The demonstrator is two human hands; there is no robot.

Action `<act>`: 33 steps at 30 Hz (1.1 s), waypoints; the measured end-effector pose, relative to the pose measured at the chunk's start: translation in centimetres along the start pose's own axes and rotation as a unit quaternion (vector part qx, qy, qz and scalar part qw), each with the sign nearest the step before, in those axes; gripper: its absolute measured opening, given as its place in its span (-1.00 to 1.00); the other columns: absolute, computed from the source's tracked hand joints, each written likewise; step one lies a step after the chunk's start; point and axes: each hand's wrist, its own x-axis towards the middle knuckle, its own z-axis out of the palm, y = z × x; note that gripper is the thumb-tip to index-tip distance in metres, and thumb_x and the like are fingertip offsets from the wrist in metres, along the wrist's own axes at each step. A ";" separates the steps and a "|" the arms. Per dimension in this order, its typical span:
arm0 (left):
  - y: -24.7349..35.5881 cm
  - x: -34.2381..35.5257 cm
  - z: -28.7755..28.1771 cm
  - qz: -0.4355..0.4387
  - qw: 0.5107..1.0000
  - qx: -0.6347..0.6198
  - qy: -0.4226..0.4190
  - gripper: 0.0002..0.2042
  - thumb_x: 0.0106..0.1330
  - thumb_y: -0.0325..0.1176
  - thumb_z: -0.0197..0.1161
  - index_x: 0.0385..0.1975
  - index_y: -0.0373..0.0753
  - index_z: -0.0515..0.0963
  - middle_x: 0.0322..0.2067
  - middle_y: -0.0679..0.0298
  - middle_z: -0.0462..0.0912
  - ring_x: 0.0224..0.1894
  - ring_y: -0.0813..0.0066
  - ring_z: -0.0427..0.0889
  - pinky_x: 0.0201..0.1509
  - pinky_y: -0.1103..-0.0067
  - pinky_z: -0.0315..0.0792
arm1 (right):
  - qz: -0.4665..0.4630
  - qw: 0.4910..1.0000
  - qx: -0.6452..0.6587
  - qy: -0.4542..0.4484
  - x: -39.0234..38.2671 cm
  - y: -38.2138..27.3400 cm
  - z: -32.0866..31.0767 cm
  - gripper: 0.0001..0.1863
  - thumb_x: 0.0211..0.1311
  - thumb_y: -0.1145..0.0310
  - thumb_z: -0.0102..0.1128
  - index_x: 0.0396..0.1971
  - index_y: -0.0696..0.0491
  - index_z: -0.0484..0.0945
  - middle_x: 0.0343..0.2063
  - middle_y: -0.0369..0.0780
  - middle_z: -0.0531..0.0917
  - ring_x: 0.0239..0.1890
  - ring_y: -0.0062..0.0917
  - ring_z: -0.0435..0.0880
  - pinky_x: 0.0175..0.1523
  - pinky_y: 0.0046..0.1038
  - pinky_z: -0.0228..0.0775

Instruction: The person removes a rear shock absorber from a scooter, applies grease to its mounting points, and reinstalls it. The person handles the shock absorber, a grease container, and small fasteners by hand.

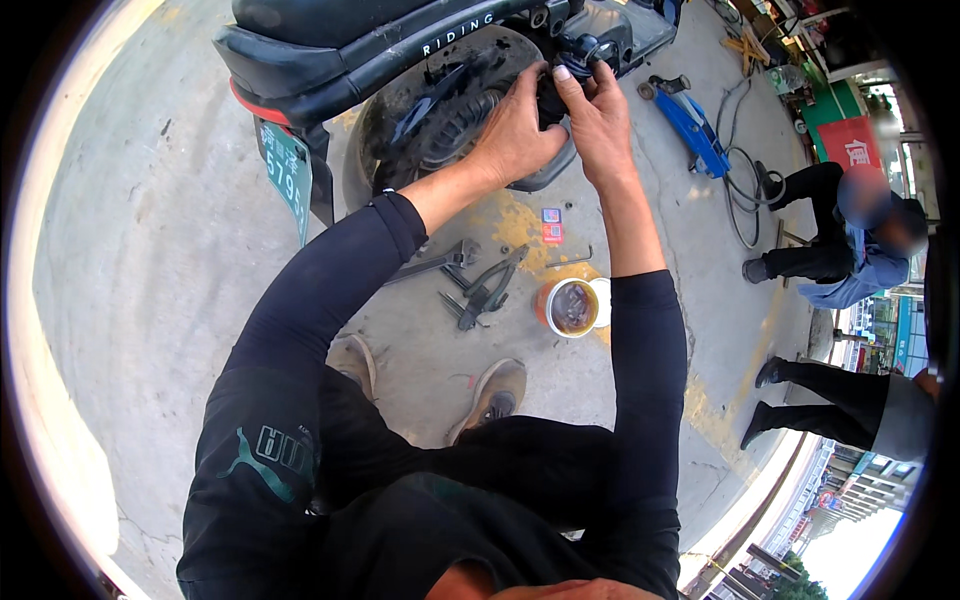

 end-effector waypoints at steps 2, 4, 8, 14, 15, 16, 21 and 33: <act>0.5 0.2 -0.2 -0.045 0.999 -0.010 -0.010 -0.28 0.22 -0.25 0.30 0.33 -0.39 0.15 0.06 -0.25 0.55 0.13 -0.10 0.59 0.18 0.28 0.46 | -0.006 1.000 -0.005 -0.005 0.1 0.2 0.2 -0.63 0.40 0.26 0.25 0.04 0.16 0.46 -0.17 -0.27 0.64 -0.13 -0.69 0.54 -0.01 -0.57 0.41; 1.2 0.3 -0.3 -0.073 0.997 -0.014 -0.017 -0.28 0.23 -0.23 0.31 0.34 -0.36 0.16 0.01 -0.25 0.58 0.10 -0.11 0.61 0.15 0.29 0.47 | -0.004 1.000 0.002 0.001 0.0 0.5 0.1 -0.64 0.40 0.26 0.25 0.04 0.16 0.46 -0.18 -0.27 0.64 -0.12 -0.69 0.54 0.00 -0.57 0.41; 0.7 0.5 -0.1 -0.063 0.998 0.011 0.002 -0.30 0.24 -0.23 0.33 0.33 -0.33 0.18 -0.05 -0.24 0.62 0.06 -0.15 0.63 0.10 0.27 0.49 | 0.013 1.000 0.019 0.007 0.2 -0.1 0.4 -0.67 0.39 0.35 0.25 0.02 0.21 0.45 -0.15 -0.24 0.63 -0.10 -0.65 0.56 0.02 -0.56 0.44; 0.1 0.9 0.3 0.000 0.999 0.025 0.022 -0.35 0.26 -0.27 0.33 0.31 -0.33 0.24 -0.05 -0.16 0.64 0.06 -0.10 0.63 0.09 0.28 0.50 | -0.008 1.000 0.020 -0.010 0.8 0.1 -0.4 -0.68 0.41 0.32 0.23 0.00 0.21 0.45 -0.16 -0.26 0.63 -0.10 -0.66 0.55 0.02 -0.55 0.43; 0.0 0.8 0.3 0.000 0.999 0.023 0.023 -0.35 0.26 -0.28 0.34 0.31 -0.34 0.25 -0.05 -0.15 0.65 0.05 -0.08 0.64 0.08 0.28 0.50 | 0.001 1.000 -0.006 -0.014 0.8 -0.1 -0.5 -0.65 0.41 0.32 0.23 0.04 0.22 0.44 -0.14 -0.24 0.63 -0.09 -0.65 0.55 0.04 -0.55 0.43; 0.0 0.8 0.3 0.001 1.000 0.021 0.023 -0.35 0.25 -0.28 0.34 0.31 -0.34 0.25 -0.05 -0.14 0.65 0.05 -0.07 0.64 0.08 0.29 0.50 | 0.011 0.999 -0.031 -0.017 0.8 -0.2 -0.7 -0.62 0.41 0.31 0.23 0.07 0.23 0.43 -0.13 -0.23 0.63 -0.07 -0.65 0.56 0.06 -0.55 0.43; -0.7 0.5 0.4 0.009 0.998 0.050 0.025 -0.33 0.23 -0.29 0.37 0.31 -0.33 0.25 -0.08 -0.09 0.66 0.01 0.02 0.67 0.08 0.31 0.50 | 0.002 0.999 -0.015 0.033 1.4 -0.6 -2.3 -0.45 0.41 0.29 0.23 0.28 0.27 0.36 0.04 -0.12 0.63 0.04 -0.59 0.59 0.15 -0.52 0.46; -0.9 0.8 0.3 -0.001 1.000 0.000 0.030 -0.34 0.27 -0.29 0.30 0.32 -0.37 0.21 -0.02 -0.13 0.62 0.05 0.04 0.64 0.13 0.33 0.45 | -0.065 0.989 -0.077 0.109 1.9 -1.6 -0.7 -0.64 0.29 0.44 0.33 0.01 0.32 0.58 -0.19 -0.15 0.73 -0.16 -0.62 0.68 -0.03 -0.58 0.55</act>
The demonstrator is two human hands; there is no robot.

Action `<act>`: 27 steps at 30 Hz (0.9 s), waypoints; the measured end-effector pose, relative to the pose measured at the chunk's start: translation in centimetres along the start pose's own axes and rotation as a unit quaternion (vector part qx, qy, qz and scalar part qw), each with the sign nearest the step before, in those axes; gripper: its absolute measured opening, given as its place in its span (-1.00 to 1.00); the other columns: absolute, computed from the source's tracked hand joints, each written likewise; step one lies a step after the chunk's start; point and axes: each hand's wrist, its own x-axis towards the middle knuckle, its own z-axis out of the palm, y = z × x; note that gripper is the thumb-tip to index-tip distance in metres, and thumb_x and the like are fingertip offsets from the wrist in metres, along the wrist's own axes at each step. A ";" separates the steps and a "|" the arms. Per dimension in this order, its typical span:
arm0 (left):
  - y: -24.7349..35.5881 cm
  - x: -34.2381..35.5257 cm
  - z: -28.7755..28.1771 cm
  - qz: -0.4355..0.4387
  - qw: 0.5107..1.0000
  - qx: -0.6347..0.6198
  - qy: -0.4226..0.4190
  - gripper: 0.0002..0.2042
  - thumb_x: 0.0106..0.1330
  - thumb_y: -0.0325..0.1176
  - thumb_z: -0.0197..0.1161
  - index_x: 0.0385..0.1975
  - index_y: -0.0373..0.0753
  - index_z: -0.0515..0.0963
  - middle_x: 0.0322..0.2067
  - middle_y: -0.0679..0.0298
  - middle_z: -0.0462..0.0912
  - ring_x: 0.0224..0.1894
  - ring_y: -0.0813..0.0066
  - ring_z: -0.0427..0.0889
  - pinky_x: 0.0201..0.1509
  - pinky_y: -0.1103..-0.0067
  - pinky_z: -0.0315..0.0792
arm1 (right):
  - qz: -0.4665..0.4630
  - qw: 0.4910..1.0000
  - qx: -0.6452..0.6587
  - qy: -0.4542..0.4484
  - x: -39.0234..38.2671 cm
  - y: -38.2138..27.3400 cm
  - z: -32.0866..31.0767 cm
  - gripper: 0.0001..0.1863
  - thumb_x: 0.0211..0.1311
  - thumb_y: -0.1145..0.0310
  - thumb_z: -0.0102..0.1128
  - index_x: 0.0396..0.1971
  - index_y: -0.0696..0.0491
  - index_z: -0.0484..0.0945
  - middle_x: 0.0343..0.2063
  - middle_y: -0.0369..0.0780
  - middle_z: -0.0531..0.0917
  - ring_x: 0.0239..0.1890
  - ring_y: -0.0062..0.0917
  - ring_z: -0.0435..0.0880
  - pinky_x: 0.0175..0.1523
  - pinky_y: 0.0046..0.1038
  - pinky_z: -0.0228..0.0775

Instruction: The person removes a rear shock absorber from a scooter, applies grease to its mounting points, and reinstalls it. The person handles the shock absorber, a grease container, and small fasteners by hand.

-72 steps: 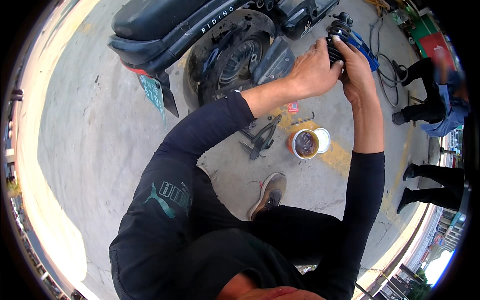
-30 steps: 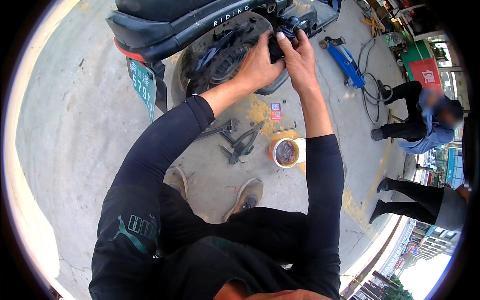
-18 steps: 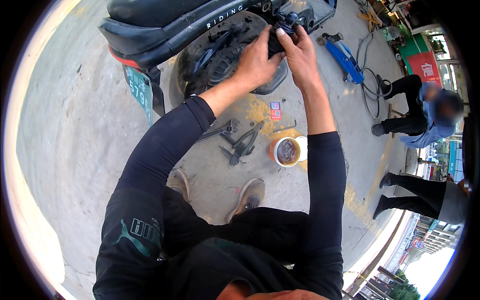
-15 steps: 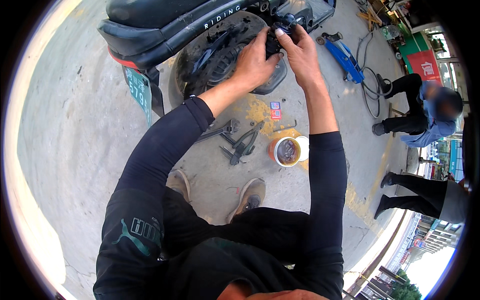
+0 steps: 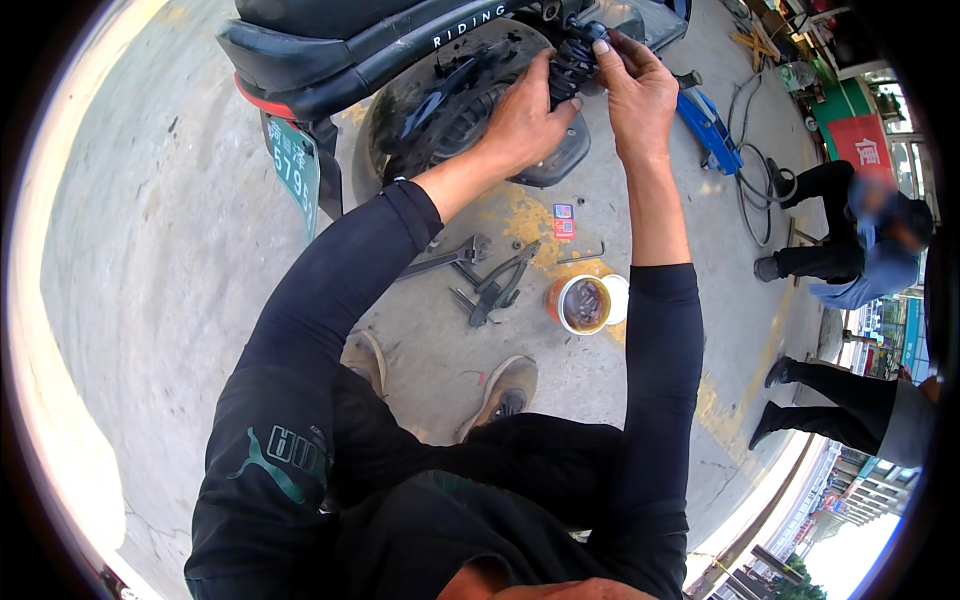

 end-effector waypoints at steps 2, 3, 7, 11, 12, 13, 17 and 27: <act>-0.2 0.2 0.1 -0.008 1.000 -0.006 0.004 -0.34 0.27 -0.27 0.29 0.32 -0.39 0.20 -0.02 -0.14 0.62 0.05 0.04 0.64 0.14 0.33 0.44 | -0.011 1.000 -0.012 0.010 0.0 0.0 0.2 -0.64 0.28 0.44 0.34 -0.01 0.33 0.58 -0.21 -0.14 0.74 -0.18 -0.63 0.69 -0.05 -0.59 0.55; -0.1 0.3 0.2 -0.013 1.000 -0.013 0.006 -0.34 0.27 -0.26 0.29 0.32 -0.40 0.20 -0.03 -0.14 0.62 0.05 0.04 0.64 0.14 0.33 0.44 | -0.024 0.999 -0.019 0.016 0.1 0.1 0.3 -0.64 0.27 0.43 0.35 -0.02 0.33 0.59 -0.23 -0.14 0.74 -0.20 -0.64 0.69 -0.06 -0.60 0.55; 0.9 0.5 0.2 -0.067 0.996 -0.054 -0.008 -0.35 0.25 -0.25 0.27 0.29 -0.41 0.22 -0.05 -0.14 0.63 0.02 0.03 0.65 0.12 0.33 0.45 | -0.047 0.996 -0.067 0.044 0.0 0.2 0.7 -0.67 0.26 0.43 0.37 -0.08 0.34 0.61 -0.27 -0.15 0.75 -0.24 -0.67 0.69 -0.12 -0.61 0.54; 0.9 0.5 0.7 -0.076 0.996 -0.050 0.018 -0.40 0.22 -0.27 0.26 0.23 -0.40 0.26 -0.12 -0.15 0.64 -0.04 -0.05 0.65 0.06 0.29 0.47 | -0.052 0.995 -0.071 0.044 0.2 0.2 1.0 -0.71 0.26 0.45 0.36 -0.11 0.32 0.62 -0.31 -0.19 0.75 -0.27 -0.71 0.67 -0.15 -0.62 0.53; 1.0 0.5 0.9 -0.076 0.996 -0.045 0.026 -0.41 0.22 -0.28 0.25 0.21 -0.40 0.26 -0.13 -0.15 0.64 -0.05 -0.07 0.65 0.04 0.28 0.47 | -0.057 0.995 -0.074 0.045 0.2 0.4 0.8 -0.72 0.26 0.45 0.36 -0.11 0.32 0.63 -0.31 -0.20 0.75 -0.27 -0.71 0.67 -0.15 -0.62 0.53; 1.1 0.5 1.1 -0.077 0.996 -0.039 0.033 -0.42 0.21 -0.29 0.25 0.20 -0.39 0.27 -0.14 -0.16 0.64 -0.07 -0.10 0.65 0.03 0.26 0.47 | -0.062 0.994 -0.076 0.046 0.3 0.6 0.7 -0.73 0.26 0.46 0.35 -0.12 0.31 0.64 -0.32 -0.21 0.75 -0.28 -0.72 0.66 -0.16 -0.62 0.53; 0.5 0.8 1.3 -0.066 0.995 -0.042 0.066 -0.44 0.19 -0.32 0.24 0.19 -0.39 0.28 -0.16 -0.16 0.64 -0.08 -0.13 0.65 0.02 0.23 0.47 | -0.065 0.995 -0.070 0.031 0.3 0.4 1.0 -0.75 0.27 0.45 0.35 -0.13 0.29 0.65 -0.33 -0.25 0.74 -0.29 -0.73 0.65 -0.15 -0.64 0.52; 1.2 1.3 1.2 -0.098 0.992 -0.064 0.046 -0.46 0.15 -0.39 0.23 0.13 -0.38 0.23 -0.10 -0.26 0.56 -0.05 -0.30 0.56 0.03 0.09 0.43 | -0.146 0.961 -0.230 0.050 0.5 0.1 1.3 -0.76 0.28 0.43 0.35 -0.13 0.24 0.68 -0.34 -0.21 0.78 -0.30 -0.70 0.70 -0.15 -0.61 0.53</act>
